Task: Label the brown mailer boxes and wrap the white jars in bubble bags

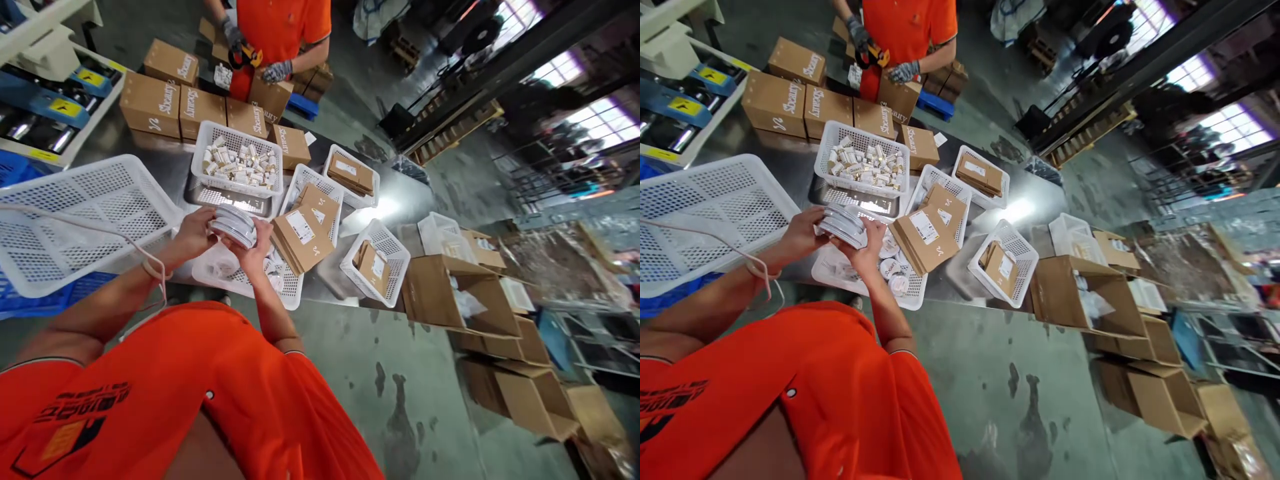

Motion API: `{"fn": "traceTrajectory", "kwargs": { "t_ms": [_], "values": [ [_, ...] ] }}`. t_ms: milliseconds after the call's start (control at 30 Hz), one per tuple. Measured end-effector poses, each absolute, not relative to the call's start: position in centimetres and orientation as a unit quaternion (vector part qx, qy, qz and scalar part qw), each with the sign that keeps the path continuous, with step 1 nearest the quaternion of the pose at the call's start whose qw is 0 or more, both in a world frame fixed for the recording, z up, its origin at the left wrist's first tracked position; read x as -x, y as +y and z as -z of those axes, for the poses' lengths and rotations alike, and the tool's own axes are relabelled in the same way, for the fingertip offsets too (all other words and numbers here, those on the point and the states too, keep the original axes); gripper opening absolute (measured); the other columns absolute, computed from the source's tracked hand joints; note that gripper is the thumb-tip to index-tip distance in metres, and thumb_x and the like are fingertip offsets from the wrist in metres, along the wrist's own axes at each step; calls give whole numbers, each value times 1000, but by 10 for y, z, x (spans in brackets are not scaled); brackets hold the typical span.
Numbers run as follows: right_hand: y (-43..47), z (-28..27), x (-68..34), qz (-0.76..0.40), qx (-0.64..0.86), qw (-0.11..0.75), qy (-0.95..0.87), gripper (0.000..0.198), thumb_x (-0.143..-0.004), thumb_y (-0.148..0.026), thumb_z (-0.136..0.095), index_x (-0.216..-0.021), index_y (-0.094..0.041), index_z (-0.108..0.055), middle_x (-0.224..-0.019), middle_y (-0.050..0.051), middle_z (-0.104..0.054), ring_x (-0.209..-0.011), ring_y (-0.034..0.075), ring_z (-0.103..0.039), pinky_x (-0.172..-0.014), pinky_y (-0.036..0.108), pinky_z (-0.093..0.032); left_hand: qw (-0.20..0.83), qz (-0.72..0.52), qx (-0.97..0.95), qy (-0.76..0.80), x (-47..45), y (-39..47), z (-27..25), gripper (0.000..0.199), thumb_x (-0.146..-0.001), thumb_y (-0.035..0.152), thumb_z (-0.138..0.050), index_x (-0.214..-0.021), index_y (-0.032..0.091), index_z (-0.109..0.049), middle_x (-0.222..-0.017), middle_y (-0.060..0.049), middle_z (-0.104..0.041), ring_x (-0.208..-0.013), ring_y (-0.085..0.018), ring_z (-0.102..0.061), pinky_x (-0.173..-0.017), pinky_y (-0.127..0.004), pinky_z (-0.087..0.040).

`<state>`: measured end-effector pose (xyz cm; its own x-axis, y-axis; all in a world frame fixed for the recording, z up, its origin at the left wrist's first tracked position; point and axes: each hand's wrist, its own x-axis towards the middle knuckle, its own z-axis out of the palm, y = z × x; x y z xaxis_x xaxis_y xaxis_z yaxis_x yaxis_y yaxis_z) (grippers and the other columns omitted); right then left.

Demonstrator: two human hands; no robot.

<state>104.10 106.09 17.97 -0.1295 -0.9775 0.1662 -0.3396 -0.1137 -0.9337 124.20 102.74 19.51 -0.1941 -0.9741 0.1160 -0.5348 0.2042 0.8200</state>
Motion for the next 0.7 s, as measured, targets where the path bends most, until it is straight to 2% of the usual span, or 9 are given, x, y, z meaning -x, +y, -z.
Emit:
{"fn": "traceTrajectory", "kwargs": {
  "t_ms": [167,267,400,500,533,600,667,700],
  "values": [
    [1065,-159,-1037,357,670,249,601,53,-90,-43,-93,-136,-26,-74,-125,13,-75,-126,38,-63,-125,60,-50,326,323,-553,-696,-1238,1036,-191,75,-72,11,-75,-146,21,-79,-166,-13,-71,-156,-39,-67,-137,-53,-53],
    [1070,-165,-1048,259,702,200,632,48,-100,-31,-82,-145,-19,-72,-129,19,-74,-128,40,-60,-122,61,-50,279,313,-534,-734,-1224,1047,-187,81,-73,7,-69,-153,21,-76,-175,-14,-66,-164,-39,-61,-141,-55,-48],
    [1070,-173,-1057,167,710,195,656,44,-106,-20,-69,-149,-14,-70,-135,24,-72,-136,42,-59,-122,62,-51,241,331,-506,-759,-1210,1051,-181,83,-72,9,-67,-153,20,-76,-171,-15,-68,-162,-40,-62,-137,-53,-50],
    [1075,-162,-1032,235,709,240,620,56,-102,-26,-80,-156,-18,-68,-149,20,-72,-143,39,-61,-125,55,-52,216,368,-522,-739,-1213,1035,-181,79,-66,14,-71,-145,19,-80,-161,-15,-75,-151,-42,-69,-130,-48,-56],
    [1079,-155,-1018,261,698,253,617,55,-102,-27,-81,-154,-19,-69,-150,18,-73,-143,37,-62,-125,52,-53,207,379,-528,-731,-1214,1028,-183,77,-65,15,-71,-142,18,-82,-157,-15,-76,-146,-42,-72,-128,-47,-58],
    [1092,-140,-987,259,655,288,648,35,-104,-26,-77,-138,-18,-77,-140,14,-78,-136,32,-69,-123,44,-54,198,403,-529,-720,-1215,1017,-190,73,-66,15,-72,-137,17,-85,-153,-13,-79,-141,-40,-74,-122,-42,-61],
    [1104,-125,-959,183,605,329,702,17,-105,-17,-70,-118,-15,-81,-123,13,-83,-125,28,-75,-118,38,-54,217,427,-520,-708,-1213,1011,-201,71,-69,12,-70,-138,14,-86,-151,-12,-80,-136,-37,-75,-112,-37,-63],
    [1110,-118,-949,137,585,342,722,16,-103,-11,-69,-113,-13,-81,-120,14,-84,-123,28,-76,-117,37,-54,237,435,-518,-697,-1211,1009,-207,71,-70,10,-69,-139,13,-86,-149,-12,-81,-129,-34,-76,-105,-34,-63]
  ]
}}
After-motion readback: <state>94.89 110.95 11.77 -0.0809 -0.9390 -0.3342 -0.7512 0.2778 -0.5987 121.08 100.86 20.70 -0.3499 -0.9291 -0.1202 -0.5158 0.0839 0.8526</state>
